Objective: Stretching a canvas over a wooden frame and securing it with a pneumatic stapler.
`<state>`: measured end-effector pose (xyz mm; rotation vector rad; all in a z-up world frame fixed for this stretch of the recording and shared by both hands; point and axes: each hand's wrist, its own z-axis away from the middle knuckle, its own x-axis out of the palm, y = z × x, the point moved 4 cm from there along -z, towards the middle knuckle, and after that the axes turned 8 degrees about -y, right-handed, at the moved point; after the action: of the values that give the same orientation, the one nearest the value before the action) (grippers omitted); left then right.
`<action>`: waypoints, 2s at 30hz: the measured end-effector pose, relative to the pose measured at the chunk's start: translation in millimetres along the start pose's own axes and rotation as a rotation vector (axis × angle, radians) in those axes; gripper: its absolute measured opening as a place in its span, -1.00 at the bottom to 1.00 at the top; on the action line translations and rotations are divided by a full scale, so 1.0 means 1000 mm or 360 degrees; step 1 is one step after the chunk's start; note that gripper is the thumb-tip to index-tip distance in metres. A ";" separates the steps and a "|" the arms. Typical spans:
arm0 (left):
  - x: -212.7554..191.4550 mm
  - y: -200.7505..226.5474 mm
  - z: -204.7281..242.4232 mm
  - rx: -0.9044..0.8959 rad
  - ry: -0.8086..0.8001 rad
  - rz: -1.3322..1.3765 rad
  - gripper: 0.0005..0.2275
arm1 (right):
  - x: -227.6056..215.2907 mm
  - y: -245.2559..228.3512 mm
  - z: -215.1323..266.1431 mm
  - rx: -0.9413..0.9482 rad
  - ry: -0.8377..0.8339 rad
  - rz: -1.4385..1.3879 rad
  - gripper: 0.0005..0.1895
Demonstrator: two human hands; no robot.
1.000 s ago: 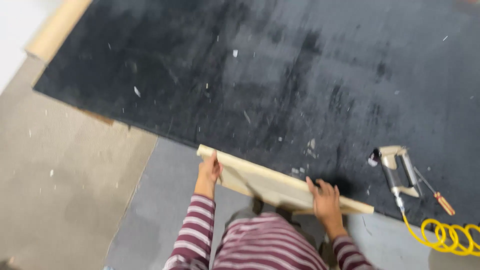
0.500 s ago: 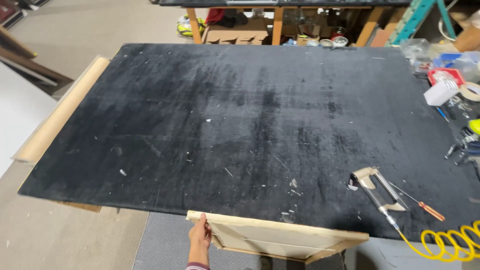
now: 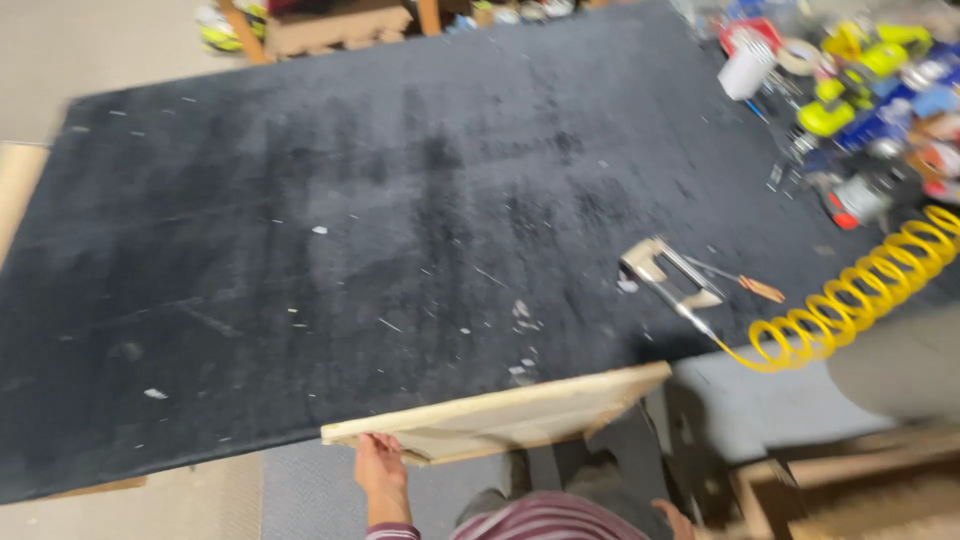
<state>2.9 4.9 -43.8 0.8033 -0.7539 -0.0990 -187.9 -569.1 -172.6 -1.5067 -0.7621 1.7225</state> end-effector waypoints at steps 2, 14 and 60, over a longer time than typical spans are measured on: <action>0.010 0.022 0.009 -0.0160 0.0121 -0.0203 -0.82 | -0.037 0.011 0.020 0.0206 0.0036 -0.0063 -0.39; -0.041 0.052 -0.050 -0.0584 0.0209 0.0072 -0.72 | -0.202 -0.249 0.161 0.1482 0.0267 -0.1209 -0.43; 0.098 0.112 0.068 -0.0143 0.0893 -0.0443 -0.84 | -0.146 -0.253 0.113 0.1110 -0.0232 -0.2554 -0.22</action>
<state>9.9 7.9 119.8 0.7959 -0.1056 -0.1474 -257.1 -542.3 131.6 -0.0283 -0.8779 0.6365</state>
